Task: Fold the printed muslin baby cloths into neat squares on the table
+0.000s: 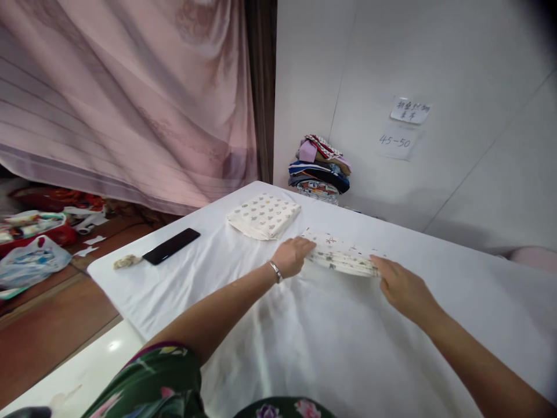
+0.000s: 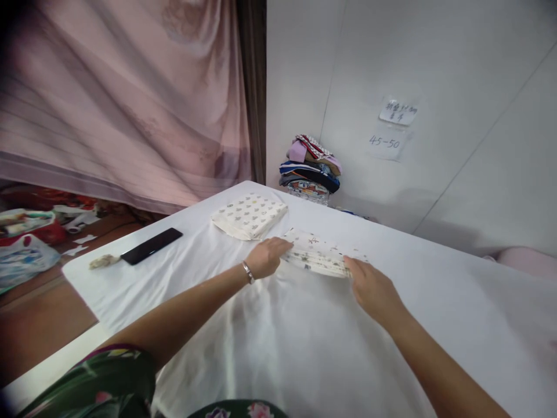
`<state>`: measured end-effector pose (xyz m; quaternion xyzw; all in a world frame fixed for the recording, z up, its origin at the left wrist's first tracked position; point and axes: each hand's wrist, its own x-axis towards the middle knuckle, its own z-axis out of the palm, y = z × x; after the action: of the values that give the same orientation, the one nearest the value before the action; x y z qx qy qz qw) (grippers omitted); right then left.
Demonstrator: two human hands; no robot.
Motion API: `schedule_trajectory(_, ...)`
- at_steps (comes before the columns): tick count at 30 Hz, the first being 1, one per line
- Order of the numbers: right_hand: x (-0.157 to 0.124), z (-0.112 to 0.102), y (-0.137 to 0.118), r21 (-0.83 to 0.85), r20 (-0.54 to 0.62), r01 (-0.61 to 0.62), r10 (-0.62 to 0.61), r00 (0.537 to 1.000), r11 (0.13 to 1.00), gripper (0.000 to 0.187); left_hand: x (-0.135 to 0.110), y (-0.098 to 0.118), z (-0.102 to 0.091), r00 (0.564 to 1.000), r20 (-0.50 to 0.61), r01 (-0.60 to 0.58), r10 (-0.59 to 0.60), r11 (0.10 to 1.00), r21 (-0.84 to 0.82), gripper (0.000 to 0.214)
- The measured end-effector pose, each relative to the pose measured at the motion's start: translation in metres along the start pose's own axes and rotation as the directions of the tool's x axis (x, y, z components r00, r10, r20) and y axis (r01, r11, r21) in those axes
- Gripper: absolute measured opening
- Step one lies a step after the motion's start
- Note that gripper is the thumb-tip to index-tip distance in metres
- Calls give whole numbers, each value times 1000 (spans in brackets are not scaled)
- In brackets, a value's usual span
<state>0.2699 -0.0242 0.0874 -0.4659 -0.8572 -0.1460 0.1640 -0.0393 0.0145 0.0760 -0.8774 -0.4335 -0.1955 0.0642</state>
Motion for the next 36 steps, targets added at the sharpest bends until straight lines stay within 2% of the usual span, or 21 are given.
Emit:
schedule_trajectory(3,12,-53,13,129,-30,-97,102,994,987,55,15,0,-52,990,-137,-11,-11,987,-159,54)
schedule_trajectory(5,16,-87,18,293,-8,-168,178,984,941,55,21,0,-89,984,-162,14,-69,947,-321,56)
schedule_trajectory(7,16,-113,23,490,56,-233,237,970,840,53,24,-1,-117,992,-49,73,-114,857,-511,56)
schedule_trajectory(9,16,-120,29,666,140,-279,252,958,691,50,26,-4,-126,985,152,164,-81,704,-691,54)
schedule_trajectory(11,16,-107,37,777,232,-322,228,945,541,49,29,-10,-113,934,358,307,-9,533,-788,53)
schedule_trajectory(13,15,-74,45,818,346,-399,200,917,415,48,32,-15,-80,859,511,459,14,420,-783,51)
schedule_trajectory(14,14,-54,49,819,407,-449,189,894,357,46,33,-17,-58,827,562,520,-15,400,-755,48)
schedule_trajectory(16,11,-12,54,787,505,-546,209,837,288,38,34,-21,-16,776,621,600,-109,433,-673,41)
schedule_trajectory(17,8,6,56,763,537,-581,223,813,282,35,34,-22,2,752,640,627,-160,473,-619,37)
schedule_trajectory(18,6,20,57,731,567,-614,238,789,297,31,34,-23,17,733,649,644,-203,514,-567,34)
schedule_trajectory(20,2,37,57,662,604,-655,257,754,365,26,33,-22,35,712,652,653,-261,587,-478,30)
schedule_trajectory(21,1,40,57,629,607,-660,271,747,411,25,32,-20,38,720,636,638,-276,624,-452,30)
schedule_trajectory(22,0,40,55,603,594,-649,282,754,464,26,30,-18,39,747,601,607,-285,661,-440,31)
schedule_trajectory(25,1,35,47,558,470,-521,272,840,646,26,26,-10,37,878,414,439,-241,751,-493,30)
schedule_trajectory(27,3,34,40,527,408,-407,198,891,746,22,25,-3,37,936,315,314,-158,779,-542,25)
schedule_trajectory(29,5,38,34,497,392,-351,155,907,794,17,25,3,42,954,284,248,-102,801,-545,20)
schedule_trajectory(31,5,44,30,481,385,-361,177,906,799,13,26,7,47,958,268,233,-104,825,-514,15)
schedule_trajectory(34,2,53,29,491,358,-400,239,903,774,11,27,10,51,949,268,282,-167,831,-480,12)
schedule_trajectory(36,1,55,29,493,347,-415,265,900,765,13,27,12,51,924,297,356,-240,823,-444,15)
